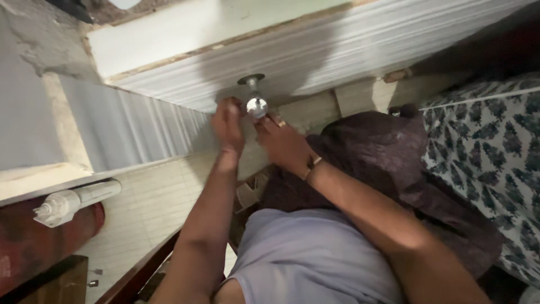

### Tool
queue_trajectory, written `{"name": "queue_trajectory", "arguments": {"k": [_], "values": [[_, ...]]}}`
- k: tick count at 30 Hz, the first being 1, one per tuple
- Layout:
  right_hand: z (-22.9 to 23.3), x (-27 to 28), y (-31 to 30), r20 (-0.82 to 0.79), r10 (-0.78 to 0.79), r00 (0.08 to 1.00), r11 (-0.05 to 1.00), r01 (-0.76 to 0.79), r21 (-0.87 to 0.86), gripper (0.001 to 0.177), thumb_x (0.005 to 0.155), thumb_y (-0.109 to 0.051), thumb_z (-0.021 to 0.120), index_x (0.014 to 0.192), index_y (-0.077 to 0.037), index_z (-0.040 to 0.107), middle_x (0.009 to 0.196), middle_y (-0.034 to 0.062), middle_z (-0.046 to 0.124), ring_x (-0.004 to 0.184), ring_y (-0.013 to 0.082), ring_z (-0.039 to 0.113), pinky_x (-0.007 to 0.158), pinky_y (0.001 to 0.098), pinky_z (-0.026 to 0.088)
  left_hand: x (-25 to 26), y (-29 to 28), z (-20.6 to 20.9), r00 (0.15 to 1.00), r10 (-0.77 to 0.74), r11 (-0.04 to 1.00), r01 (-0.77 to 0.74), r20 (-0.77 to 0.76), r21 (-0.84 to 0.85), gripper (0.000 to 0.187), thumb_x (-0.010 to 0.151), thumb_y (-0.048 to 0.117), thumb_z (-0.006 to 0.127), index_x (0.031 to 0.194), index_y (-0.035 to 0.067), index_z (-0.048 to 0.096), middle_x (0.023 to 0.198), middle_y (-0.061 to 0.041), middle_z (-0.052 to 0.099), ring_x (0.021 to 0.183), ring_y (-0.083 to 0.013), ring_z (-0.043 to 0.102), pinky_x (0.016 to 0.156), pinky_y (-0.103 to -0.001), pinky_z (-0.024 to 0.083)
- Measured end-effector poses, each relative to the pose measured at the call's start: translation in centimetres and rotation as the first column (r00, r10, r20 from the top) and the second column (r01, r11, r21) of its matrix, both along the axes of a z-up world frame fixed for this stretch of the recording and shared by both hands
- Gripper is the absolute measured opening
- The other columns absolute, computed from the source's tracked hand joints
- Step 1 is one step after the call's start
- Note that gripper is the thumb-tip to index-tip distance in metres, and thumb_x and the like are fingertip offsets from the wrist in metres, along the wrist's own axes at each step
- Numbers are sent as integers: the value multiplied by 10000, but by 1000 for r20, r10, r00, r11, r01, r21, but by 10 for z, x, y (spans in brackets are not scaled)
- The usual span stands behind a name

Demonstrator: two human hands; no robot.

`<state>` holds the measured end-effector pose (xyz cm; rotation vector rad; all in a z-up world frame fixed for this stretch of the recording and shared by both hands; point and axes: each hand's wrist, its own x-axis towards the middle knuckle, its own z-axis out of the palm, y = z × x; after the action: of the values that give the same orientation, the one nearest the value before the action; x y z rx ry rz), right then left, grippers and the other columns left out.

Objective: The person cleans a faucet by hand with a pink cloth, wiping different parts of the tap and the wall around it.

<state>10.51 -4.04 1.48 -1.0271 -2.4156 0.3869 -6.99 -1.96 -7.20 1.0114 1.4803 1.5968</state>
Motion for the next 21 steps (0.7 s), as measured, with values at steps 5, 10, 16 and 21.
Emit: {"name": "queue_trajectory", "arguments": {"k": [5, 10, 16, 21], "values": [[-2, 10, -22, -56, -13, 998, 971, -1, -238, 358, 949, -76, 547, 1287, 16, 620, 1299, 191, 620, 1179, 399, 606, 848, 464, 557, 6, -3, 57, 754, -31, 891, 319, -657, 323, 598, 799, 440, 864, 1122, -8, 633, 819, -91, 625, 689, -186, 625, 624, -313, 530], [-1, 12, -15, 42, 30, 999, 958, -17, -288, 255, 968, -103, 564, 1194, -34, 659, 1236, 145, 638, 1177, 359, 617, 913, 467, 562, 10, 0, 66, 583, 116, 939, 199, -804, 280, 514, 770, 389, 972, 1042, 58, 688, 777, -50, 657, 643, -210, 662, 572, -328, 538], [-12, 30, -18, -255, 36, 966, 995, -59, -84, 317, 950, -108, 594, 1250, -27, 652, 1208, 154, 673, 1123, 348, 660, 911, 449, 562, -2, 2, 61, 588, -59, 942, 301, -807, 150, 477, 786, 391, 909, 1056, 63, 692, 783, -69, 659, 649, -234, 655, 569, -369, 511], [-70, 28, 26, -484, -699, 527, 475, -164, -865, 253, 971, -13, 585, 1185, 10, 718, 1073, 91, 747, 942, 179, 751, 808, 339, 655, -15, -2, 30, 849, -84, 943, 237, -522, 234, 490, 940, 453, 709, 1155, 22, 617, 892, -79, 547, 751, -212, 519, 671, -339, 434]]}}
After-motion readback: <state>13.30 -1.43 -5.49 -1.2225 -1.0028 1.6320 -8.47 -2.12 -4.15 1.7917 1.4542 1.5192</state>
